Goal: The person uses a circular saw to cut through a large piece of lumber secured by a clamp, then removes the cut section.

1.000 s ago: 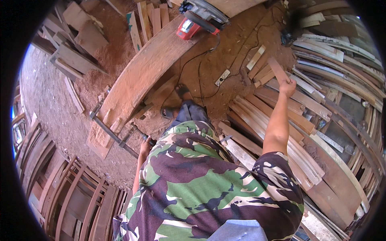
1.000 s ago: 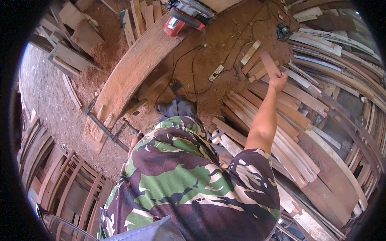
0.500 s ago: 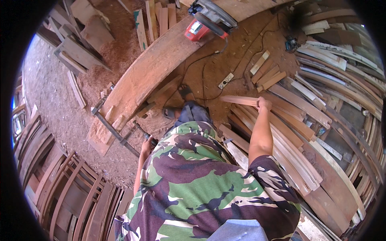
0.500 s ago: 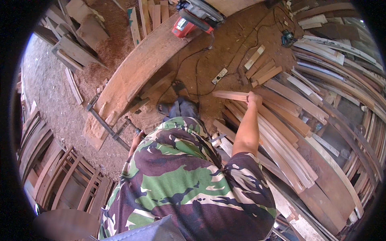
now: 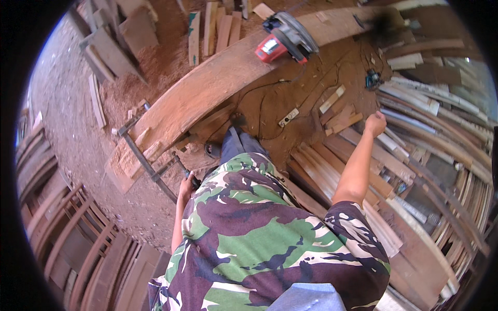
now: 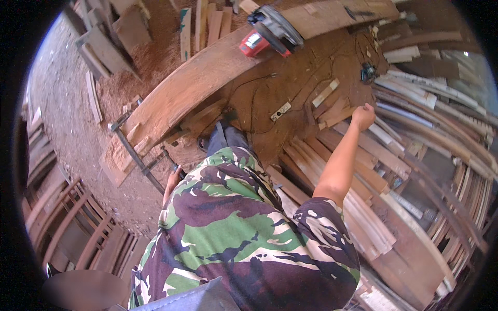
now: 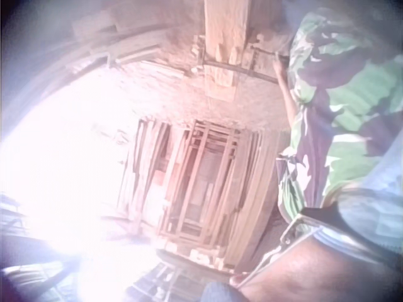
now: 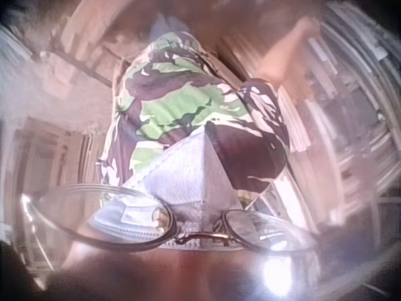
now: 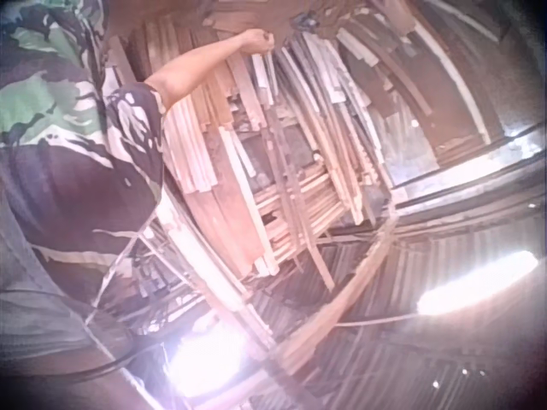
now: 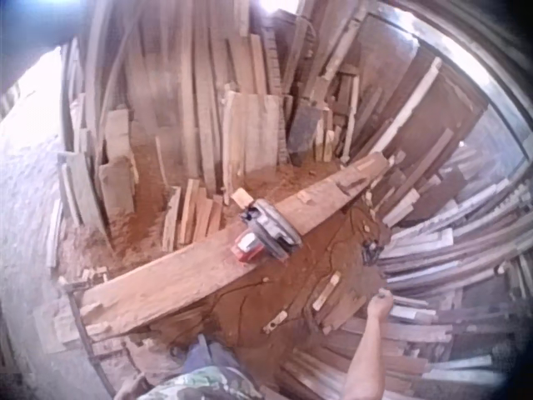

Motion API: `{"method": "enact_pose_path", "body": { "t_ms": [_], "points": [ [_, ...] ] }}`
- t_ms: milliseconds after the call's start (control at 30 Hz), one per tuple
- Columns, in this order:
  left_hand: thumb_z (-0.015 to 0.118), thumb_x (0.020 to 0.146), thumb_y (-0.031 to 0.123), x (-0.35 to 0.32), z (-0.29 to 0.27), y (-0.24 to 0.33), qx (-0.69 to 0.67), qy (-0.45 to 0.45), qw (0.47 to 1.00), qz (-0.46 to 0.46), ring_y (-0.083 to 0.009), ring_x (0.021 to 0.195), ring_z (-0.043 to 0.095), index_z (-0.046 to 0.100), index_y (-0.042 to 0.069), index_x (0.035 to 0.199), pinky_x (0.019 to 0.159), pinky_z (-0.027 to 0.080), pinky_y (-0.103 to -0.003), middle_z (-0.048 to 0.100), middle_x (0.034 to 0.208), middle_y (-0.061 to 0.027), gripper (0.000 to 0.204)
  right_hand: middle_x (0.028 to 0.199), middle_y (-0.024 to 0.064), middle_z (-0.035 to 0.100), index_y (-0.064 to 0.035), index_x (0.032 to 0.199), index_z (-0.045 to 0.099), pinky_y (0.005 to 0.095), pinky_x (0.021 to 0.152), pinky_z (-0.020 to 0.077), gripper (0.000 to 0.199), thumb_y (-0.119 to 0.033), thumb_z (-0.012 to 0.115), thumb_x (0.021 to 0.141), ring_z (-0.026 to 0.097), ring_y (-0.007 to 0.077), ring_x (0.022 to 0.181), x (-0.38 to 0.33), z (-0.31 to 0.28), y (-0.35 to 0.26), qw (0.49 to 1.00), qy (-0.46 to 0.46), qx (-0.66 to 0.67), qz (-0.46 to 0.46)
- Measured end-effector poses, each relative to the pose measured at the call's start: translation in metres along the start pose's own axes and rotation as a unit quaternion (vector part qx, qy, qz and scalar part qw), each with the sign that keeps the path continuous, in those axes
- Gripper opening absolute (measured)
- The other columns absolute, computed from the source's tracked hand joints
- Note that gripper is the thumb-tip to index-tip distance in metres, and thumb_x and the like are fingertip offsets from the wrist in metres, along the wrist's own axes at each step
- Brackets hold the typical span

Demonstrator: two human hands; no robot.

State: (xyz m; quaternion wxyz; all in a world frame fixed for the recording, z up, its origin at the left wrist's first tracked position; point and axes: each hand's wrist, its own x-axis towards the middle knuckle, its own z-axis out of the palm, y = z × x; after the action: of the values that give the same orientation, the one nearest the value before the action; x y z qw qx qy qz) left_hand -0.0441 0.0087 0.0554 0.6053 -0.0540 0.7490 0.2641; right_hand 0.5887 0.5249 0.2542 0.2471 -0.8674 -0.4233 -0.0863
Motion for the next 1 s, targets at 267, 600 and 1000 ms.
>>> {"method": "enact_pose_path", "body": {
  "t_ms": [267,600,1000],
  "points": [
    [0.08,0.093,0.043,-0.002,0.014,-0.029,0.042,0.14,0.987,0.064,-0.0193,0.079,0.07,0.073,0.002,0.103,0.074,0.055,-0.038,0.076,0.089,-0.0089,0.043,0.11,0.0157,0.074,-0.0071,0.118,0.078,0.0431,0.079,0.06,0.025,-0.005,0.062,0.099,0.075,0.0297,0.096,-0.124,-0.025,-0.323,0.899,-0.034,0.308,-0.308],
    [0.082,0.09,0.044,-0.035,0.046,-0.035,0.012,0.297,0.953,-0.053,-0.0416,0.103,0.072,0.067,-0.002,0.111,0.09,0.055,-0.049,0.074,0.109,-0.0278,0.053,0.119,0.0178,0.075,-0.0096,0.131,0.071,0.045,0.09,0.0598,0.033,-0.023,0.068,0.101,0.074,0.036,0.102,-0.458,0.175,-0.592,0.629,-0.513,0.184,-0.554],
    [0.082,0.094,0.033,-0.051,0.079,0.003,0.0,0.441,0.89,-0.116,-0.0243,0.075,0.054,0.059,0.001,0.099,0.072,0.05,-0.042,0.06,0.081,-0.0142,0.04,0.166,0.0149,0.046,-0.0191,0.16,0.048,0.0587,0.114,0.0462,0.057,-0.026,0.056,0.104,0.047,0.043,0.148,-0.394,0.618,-0.661,0.577,-0.153,-0.15,-0.788]
  ]
}}
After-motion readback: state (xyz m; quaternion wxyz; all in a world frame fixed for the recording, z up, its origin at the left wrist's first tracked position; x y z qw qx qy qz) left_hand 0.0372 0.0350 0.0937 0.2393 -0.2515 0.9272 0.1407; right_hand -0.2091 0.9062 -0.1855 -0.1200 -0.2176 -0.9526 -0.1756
